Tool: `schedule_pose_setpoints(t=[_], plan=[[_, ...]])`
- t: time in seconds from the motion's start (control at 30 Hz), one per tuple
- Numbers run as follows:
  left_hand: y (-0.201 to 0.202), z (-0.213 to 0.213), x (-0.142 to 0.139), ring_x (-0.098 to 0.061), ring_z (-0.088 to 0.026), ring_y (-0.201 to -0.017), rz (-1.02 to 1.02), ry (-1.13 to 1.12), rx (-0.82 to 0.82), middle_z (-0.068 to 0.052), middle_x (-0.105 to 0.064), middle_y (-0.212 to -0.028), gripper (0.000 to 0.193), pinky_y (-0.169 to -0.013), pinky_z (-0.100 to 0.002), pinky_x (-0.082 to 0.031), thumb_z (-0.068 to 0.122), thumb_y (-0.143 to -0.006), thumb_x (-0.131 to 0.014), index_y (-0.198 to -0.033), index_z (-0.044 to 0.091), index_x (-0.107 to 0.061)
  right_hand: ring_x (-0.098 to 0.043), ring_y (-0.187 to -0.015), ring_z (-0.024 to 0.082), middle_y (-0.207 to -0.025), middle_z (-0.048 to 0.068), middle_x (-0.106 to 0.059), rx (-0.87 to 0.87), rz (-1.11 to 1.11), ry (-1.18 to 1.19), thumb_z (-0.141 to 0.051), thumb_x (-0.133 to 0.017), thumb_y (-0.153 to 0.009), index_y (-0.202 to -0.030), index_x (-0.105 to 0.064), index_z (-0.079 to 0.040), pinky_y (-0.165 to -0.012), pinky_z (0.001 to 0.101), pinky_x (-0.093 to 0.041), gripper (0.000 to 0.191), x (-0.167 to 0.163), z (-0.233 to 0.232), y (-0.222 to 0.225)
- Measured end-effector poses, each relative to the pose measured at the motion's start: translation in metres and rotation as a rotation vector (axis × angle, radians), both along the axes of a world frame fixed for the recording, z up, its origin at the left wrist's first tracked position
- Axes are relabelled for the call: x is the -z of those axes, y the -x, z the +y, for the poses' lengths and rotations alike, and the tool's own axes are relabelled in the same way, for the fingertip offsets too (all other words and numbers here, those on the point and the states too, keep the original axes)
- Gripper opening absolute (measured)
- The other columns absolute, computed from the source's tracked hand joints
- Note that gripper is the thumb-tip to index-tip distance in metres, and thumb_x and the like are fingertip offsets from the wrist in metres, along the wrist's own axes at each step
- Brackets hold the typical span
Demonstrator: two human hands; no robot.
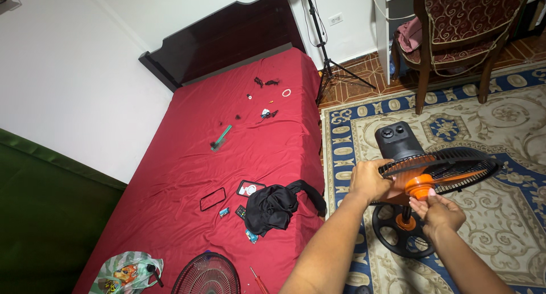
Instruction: The person reassembles an electric fan by hand. They place the orange fan blades onto the motor shaft, secure them with the central cap, and then attach the front wire grille to complete the assembly.
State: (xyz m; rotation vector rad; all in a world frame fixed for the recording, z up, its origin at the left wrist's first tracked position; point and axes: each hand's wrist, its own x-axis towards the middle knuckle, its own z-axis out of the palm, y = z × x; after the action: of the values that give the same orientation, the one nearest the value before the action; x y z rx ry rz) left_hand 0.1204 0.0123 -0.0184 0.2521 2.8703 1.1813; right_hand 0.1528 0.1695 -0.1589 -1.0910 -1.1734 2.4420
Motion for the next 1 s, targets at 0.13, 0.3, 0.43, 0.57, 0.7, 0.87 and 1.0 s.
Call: schedule_pose_setpoints(t=[0.13,0.3,0.43,0.57,0.7,0.87,1.0], plan=[[-0.001,-0.001,0.0,-0.073,-0.037,-0.096,0.004,-0.014,0.015,-0.019,-0.075,-0.103,0.045,-0.09,-0.043,-0.058,0.019,-0.076,-0.081,-0.12,0.023,-0.077,-0.075,-0.085,0.038,-0.1,0.025,-0.068,-0.019,0.047,0.122,-0.022,-0.061,-0.108,-0.113,-0.053,0.009,-0.073,0.0437,-0.068,0.032,0.003,0.003,-0.001],[-0.001,-0.002,-0.001,-0.073,-0.037,-0.097,0.001,-0.022,0.024,-0.019,-0.075,-0.103,0.045,-0.091,-0.043,-0.057,0.018,-0.076,-0.081,-0.121,0.023,-0.078,-0.073,-0.09,0.04,-0.11,0.024,-0.065,0.025,0.085,0.122,-0.013,-0.066,-0.108,-0.119,-0.054,0.013,-0.079,0.0442,-0.065,0.03,0.003,-0.001,-0.005],[-0.002,-0.001,-0.002,-0.073,-0.036,-0.097,-0.005,-0.021,0.022,-0.018,-0.076,-0.103,0.046,-0.093,-0.042,-0.057,0.019,-0.075,-0.082,-0.12,0.023,-0.077,-0.074,-0.096,0.038,-0.114,0.026,-0.066,0.027,0.141,-0.016,0.011,-0.064,-0.097,-0.124,-0.053,0.014,-0.081,0.0408,-0.064,0.029,0.005,-0.007,-0.011],[-0.002,0.0,-0.001,-0.074,-0.036,-0.098,0.004,-0.03,0.019,-0.018,-0.076,-0.103,0.046,-0.093,-0.042,-0.057,0.018,-0.075,-0.081,-0.121,0.022,-0.077,-0.075,-0.092,0.038,-0.108,0.025,-0.067,0.042,0.117,-0.053,0.013,-0.063,-0.094,-0.123,-0.049,0.009,-0.077,0.0403,-0.065,0.033,0.008,-0.008,-0.013],[-0.001,0.001,0.0,-0.074,-0.036,-0.097,0.001,-0.031,0.014,-0.019,-0.075,-0.102,0.045,-0.092,-0.042,-0.057,0.017,-0.075,-0.081,-0.12,0.022,-0.078,-0.075,-0.088,0.035,-0.105,0.024,-0.069,0.02,0.082,-0.071,0.0,-0.069,-0.101,-0.12,-0.052,0.009,-0.074,0.0401,-0.067,0.027,0.011,-0.005,-0.012],[0.0,0.001,0.001,-0.074,-0.037,-0.096,0.019,-0.027,0.027,-0.02,-0.075,-0.101,0.044,-0.091,-0.042,-0.058,0.018,-0.076,-0.081,-0.12,0.021,-0.078,-0.075,-0.085,0.037,-0.1,0.027,-0.067,0.018,0.058,-0.021,-0.007,-0.068,-0.103,-0.117,-0.05,0.005,-0.072,0.042,-0.068,0.025,0.007,-0.004,-0.009],[0.001,0.0,0.003,-0.074,-0.037,-0.095,0.036,-0.02,0.029,-0.02,-0.075,-0.1,0.044,-0.091,-0.043,-0.058,0.018,-0.076,-0.081,-0.119,0.02,-0.078,-0.074,-0.084,0.039,-0.098,0.031,-0.067,-0.001,0.019,0.022,-0.014,-0.062,-0.107,-0.113,-0.046,0.004,-0.071,0.0437,-0.067,0.025,0.0,-0.002,-0.007]])
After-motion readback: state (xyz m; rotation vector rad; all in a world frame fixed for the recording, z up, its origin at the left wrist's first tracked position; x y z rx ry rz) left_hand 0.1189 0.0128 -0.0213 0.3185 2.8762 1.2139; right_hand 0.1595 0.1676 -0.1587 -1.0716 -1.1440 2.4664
